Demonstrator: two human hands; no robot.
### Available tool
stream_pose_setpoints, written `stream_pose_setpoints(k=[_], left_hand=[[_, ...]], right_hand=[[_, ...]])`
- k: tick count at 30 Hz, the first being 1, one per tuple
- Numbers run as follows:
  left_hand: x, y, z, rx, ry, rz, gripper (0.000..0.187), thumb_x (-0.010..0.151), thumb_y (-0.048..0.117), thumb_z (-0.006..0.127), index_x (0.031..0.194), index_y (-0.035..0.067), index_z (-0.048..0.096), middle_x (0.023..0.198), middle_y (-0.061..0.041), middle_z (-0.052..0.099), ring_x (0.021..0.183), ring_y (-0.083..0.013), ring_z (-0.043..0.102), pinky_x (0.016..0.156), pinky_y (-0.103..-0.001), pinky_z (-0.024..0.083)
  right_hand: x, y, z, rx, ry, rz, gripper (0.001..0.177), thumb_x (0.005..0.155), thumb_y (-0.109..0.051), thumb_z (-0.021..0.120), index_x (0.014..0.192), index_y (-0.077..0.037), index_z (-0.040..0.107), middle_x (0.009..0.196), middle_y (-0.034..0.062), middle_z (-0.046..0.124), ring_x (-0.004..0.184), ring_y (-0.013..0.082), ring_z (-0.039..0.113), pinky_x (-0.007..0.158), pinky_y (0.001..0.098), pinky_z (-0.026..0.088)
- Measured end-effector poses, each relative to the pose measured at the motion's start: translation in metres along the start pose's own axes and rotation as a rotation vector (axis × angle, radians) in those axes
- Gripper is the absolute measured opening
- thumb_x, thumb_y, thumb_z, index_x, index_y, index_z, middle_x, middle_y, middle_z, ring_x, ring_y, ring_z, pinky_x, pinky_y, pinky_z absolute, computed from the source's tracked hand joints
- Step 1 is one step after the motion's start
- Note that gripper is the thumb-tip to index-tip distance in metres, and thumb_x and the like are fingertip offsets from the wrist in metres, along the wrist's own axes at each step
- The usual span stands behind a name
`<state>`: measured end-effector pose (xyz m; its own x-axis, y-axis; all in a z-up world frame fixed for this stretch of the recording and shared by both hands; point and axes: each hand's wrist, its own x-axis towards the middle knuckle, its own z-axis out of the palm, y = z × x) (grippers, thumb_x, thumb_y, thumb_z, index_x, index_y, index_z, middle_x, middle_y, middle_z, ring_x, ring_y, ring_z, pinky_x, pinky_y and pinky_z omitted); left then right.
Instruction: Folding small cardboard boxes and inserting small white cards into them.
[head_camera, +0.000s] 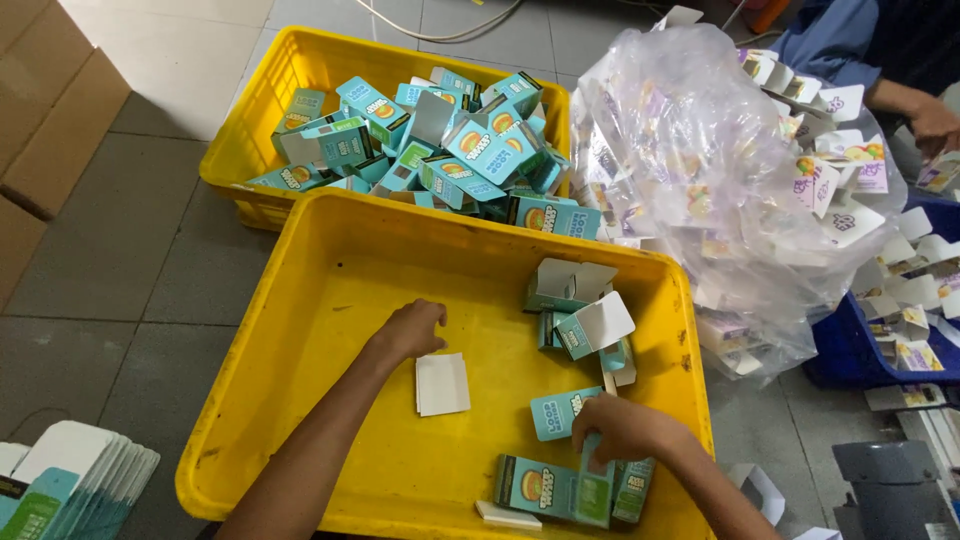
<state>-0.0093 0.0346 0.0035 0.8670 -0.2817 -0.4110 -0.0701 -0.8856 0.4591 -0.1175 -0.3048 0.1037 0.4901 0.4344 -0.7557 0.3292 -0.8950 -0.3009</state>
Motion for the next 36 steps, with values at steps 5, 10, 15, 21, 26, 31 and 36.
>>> stream_pose_setpoints(k=[5, 10, 15, 21, 26, 31, 36], left_hand=[[-0.033, 0.033, -0.035, -0.406, -0.136, 0.173, 0.069, 0.076, 0.034, 0.087, 0.132, 0.004, 0.060, 0.118, -0.018, 0.068, 0.106, -0.0320, 0.066, 0.092, -0.042, 0.053], [-0.031, 0.039, -0.034, -0.960, -0.466, 0.381, 0.104, 0.082, 0.047, 0.082, 0.164, 0.020, 0.025, 0.148, -0.029, 0.047, 0.132, -0.0446, 0.054, 0.100, -0.056, 0.053], [-0.001, 0.030, -0.027, -1.580, 0.049, 0.130, 0.062, 0.086, 0.031, 0.083, 0.137, 0.010, 0.055, 0.114, -0.005, 0.062, 0.096, -0.0258, 0.071, 0.067, -0.038, 0.068], [-0.014, 0.005, -0.073, -1.895, 0.418, 0.157, 0.055, 0.084, 0.048, 0.085, 0.116, 0.008, 0.062, 0.096, -0.004, 0.056, 0.087, -0.0182, 0.062, 0.062, -0.030, 0.057], [-0.017, 0.012, -0.070, -1.987, 0.363, 0.255, 0.054, 0.085, 0.049, 0.082, 0.116, 0.012, 0.060, 0.098, -0.001, 0.051, 0.090, -0.0164, 0.057, 0.070, -0.029, 0.056], [-0.022, 0.014, -0.072, -2.030, 0.317, 0.277, 0.046, 0.089, 0.046, 0.079, 0.114, 0.011, 0.063, 0.097, 0.000, 0.052, 0.091, -0.0169, 0.059, 0.071, -0.030, 0.058], [-0.024, 0.017, -0.074, -2.020, 0.288, 0.283, 0.045, 0.089, 0.048, 0.078, 0.112, 0.013, 0.062, 0.097, -0.001, 0.056, 0.092, -0.0175, 0.063, 0.073, -0.028, 0.059]], right_hand=[[-0.025, -0.026, -0.046, 0.212, 0.386, -0.089, 0.027, 0.078, -0.016, 0.079, 0.104, -0.016, 0.082, 0.091, 0.0037, 0.078, 0.084, 0.0231, 0.071, 0.083, 0.0347, 0.057], [-0.002, -0.064, -0.065, 0.321, 1.028, -0.389, 0.027, 0.080, -0.007, 0.083, 0.106, -0.016, 0.081, 0.090, 0.0077, 0.081, 0.090, 0.0300, 0.077, 0.084, 0.0442, 0.060], [0.039, -0.109, -0.075, 0.046, 1.532, -0.529, 0.031, 0.089, -0.016, 0.081, 0.119, -0.020, 0.076, 0.102, 0.0046, 0.077, 0.105, 0.0261, 0.070, 0.095, 0.0426, 0.054], [0.108, -0.130, -0.031, 0.574, 1.275, -0.193, 0.069, 0.076, -0.025, 0.089, 0.131, 0.003, 0.058, 0.115, 0.0261, 0.065, 0.103, 0.0421, 0.067, 0.088, 0.0527, 0.056], [0.171, -0.115, 0.021, 0.492, 0.676, 0.203, 0.096, 0.079, -0.054, 0.086, 0.142, 0.005, 0.044, 0.132, 0.0311, 0.055, 0.121, 0.0483, 0.062, 0.096, 0.0590, 0.056], [0.200, -0.080, 0.051, 0.530, 0.615, 0.189, 0.059, 0.078, -0.027, 0.091, 0.122, -0.001, 0.062, 0.098, 0.0142, 0.072, 0.095, 0.0356, 0.076, 0.078, 0.0443, 0.062], [0.201, -0.049, 0.041, 0.788, 0.684, 0.071, 0.043, 0.073, -0.007, 0.089, 0.112, -0.001, 0.074, 0.078, 0.0183, 0.077, 0.070, 0.0239, 0.075, 0.062, 0.0323, 0.062]])
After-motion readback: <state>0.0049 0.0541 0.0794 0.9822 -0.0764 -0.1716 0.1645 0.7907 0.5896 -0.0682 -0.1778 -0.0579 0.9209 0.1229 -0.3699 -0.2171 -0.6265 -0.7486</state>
